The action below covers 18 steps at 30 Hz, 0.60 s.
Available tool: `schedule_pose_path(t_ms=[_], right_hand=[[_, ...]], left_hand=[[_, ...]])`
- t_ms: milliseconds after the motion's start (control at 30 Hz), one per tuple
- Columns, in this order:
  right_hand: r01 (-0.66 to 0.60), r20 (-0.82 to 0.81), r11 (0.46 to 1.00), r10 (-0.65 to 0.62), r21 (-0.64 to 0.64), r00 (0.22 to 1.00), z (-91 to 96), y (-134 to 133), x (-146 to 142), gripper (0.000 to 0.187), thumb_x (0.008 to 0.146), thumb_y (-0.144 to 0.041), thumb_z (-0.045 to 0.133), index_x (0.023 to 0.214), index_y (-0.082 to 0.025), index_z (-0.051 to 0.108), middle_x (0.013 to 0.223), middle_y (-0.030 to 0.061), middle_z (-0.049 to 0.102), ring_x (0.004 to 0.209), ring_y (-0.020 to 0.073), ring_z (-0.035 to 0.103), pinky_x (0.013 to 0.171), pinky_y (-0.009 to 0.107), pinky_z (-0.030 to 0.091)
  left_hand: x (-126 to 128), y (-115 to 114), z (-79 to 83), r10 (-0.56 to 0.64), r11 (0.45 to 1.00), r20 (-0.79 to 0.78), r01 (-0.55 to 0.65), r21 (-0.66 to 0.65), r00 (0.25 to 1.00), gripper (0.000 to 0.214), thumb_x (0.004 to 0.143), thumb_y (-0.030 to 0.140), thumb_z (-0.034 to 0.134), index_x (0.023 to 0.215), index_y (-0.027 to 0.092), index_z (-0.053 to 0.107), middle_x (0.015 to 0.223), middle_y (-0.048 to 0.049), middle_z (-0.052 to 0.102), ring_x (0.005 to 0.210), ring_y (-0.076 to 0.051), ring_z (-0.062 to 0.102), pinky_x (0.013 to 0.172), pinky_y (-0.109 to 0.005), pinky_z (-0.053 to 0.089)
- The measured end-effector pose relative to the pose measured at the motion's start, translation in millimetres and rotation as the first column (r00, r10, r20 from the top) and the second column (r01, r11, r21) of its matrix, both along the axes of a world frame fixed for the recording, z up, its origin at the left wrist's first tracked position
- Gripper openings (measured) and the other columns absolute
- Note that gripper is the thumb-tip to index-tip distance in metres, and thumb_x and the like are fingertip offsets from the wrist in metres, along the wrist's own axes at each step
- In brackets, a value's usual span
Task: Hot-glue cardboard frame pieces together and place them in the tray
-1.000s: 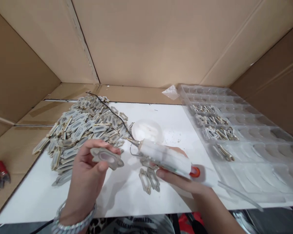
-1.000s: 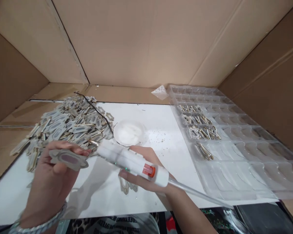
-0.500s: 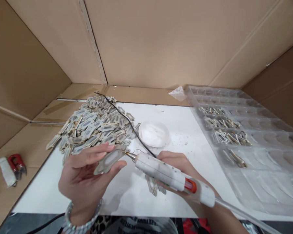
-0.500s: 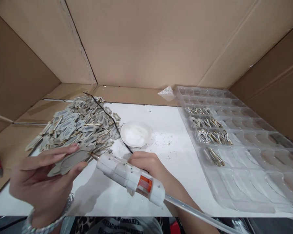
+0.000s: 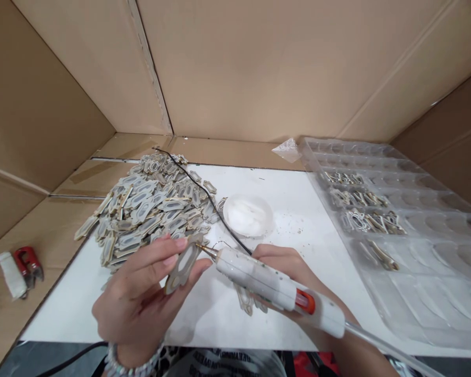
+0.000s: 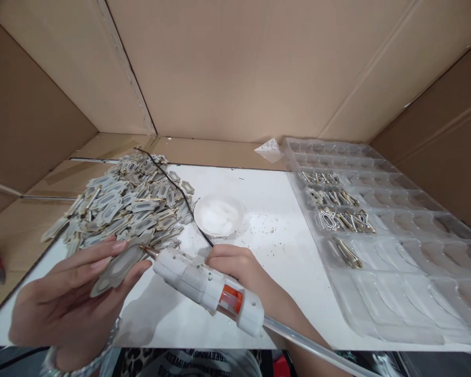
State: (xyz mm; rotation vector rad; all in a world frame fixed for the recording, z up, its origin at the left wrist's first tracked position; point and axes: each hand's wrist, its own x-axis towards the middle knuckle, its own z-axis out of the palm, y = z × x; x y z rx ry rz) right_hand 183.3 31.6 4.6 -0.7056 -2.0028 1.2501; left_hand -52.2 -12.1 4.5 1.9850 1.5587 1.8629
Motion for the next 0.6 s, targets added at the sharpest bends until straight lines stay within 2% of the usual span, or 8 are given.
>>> schedule_pose_path(t_ms=[133,367,600], right_hand=[[0.014,0.007,1.000,-0.014,-0.007,1.000,1.0,-1.1,-0.7,0.022,0.078,-0.022,0.065,0.059,-0.019,0.054,0.067,0.0007,0.053,0.060,0.0135,0.052,0.051,0.025,0.039],[0.024,0.008,0.999,-0.024,-0.021,1.000,4.2,-4.0,-1.0,0.021,0.081,-0.022,0.063,0.062,-0.020,0.056,0.068,0.0012,0.054,0.062,0.0141,0.051,0.052,0.025,0.038],[0.000,0.000,0.999,0.000,0.034,1.000,-0.5,-1.1,-1.1,0.023,0.078,-0.019,0.062,0.059,-0.021,0.049,0.065,-0.0009,0.050,0.059,0.0132,0.049,0.052,0.025,0.036]], left_hand=[[0.2,0.1,3.3,0.045,0.999,-0.033,-0.044,0.013,0.998,0.038,0.061,0.016,0.090,0.090,0.030,0.071,0.094,0.0057,0.077,0.082,-0.017,0.074,0.088,-0.035,0.064],[3.0,1.5,7.0,0.062,0.998,-0.093,-0.059,0.032,0.994,0.031,0.068,0.014,0.085,0.091,0.029,0.070,0.095,0.0062,0.077,0.085,-0.014,0.074,0.086,-0.030,0.064],[3.8,2.3,6.8,0.053,0.998,-0.066,-0.051,0.032,0.996,0.028,0.065,0.015,0.088,0.083,0.026,0.069,0.092,0.0049,0.077,0.080,-0.015,0.074,0.087,-0.032,0.064]])
